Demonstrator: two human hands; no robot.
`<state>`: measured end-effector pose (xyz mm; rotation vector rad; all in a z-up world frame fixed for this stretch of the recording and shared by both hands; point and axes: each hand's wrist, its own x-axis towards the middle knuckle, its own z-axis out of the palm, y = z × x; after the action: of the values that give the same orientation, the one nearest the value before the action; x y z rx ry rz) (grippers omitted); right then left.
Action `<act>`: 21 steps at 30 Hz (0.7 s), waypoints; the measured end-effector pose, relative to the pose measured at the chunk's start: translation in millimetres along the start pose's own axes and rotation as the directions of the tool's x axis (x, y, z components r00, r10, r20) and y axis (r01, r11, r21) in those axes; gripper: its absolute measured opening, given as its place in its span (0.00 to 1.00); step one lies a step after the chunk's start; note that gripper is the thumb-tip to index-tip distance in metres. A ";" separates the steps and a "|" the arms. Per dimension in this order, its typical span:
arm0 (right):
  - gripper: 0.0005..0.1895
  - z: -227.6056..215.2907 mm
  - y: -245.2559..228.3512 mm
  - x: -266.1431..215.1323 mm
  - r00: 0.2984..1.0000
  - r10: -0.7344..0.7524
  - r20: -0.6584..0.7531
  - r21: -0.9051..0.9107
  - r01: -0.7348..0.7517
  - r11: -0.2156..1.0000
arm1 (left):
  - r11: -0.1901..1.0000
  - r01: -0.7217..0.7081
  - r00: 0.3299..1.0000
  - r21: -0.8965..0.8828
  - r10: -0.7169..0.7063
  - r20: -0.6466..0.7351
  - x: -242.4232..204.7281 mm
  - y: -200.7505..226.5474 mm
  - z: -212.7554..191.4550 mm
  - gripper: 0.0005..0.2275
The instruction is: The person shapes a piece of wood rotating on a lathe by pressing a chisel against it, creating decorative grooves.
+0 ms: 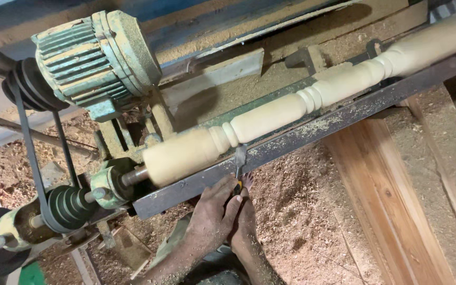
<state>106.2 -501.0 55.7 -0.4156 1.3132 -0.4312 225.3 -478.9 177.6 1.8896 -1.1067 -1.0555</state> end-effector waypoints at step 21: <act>0.24 -3.1 -56.4 -28.4 0.986 -0.033 0.162 -0.036 0.040 0.999 | 0.994 0.094 0.995 -0.049 -0.092 0.042 10.3 16.4 15.7 0.25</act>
<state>93.7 -534.1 108.1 -0.4981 1.1600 -0.3943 208.9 -497.2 181.8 1.9028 -1.0120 -1.1665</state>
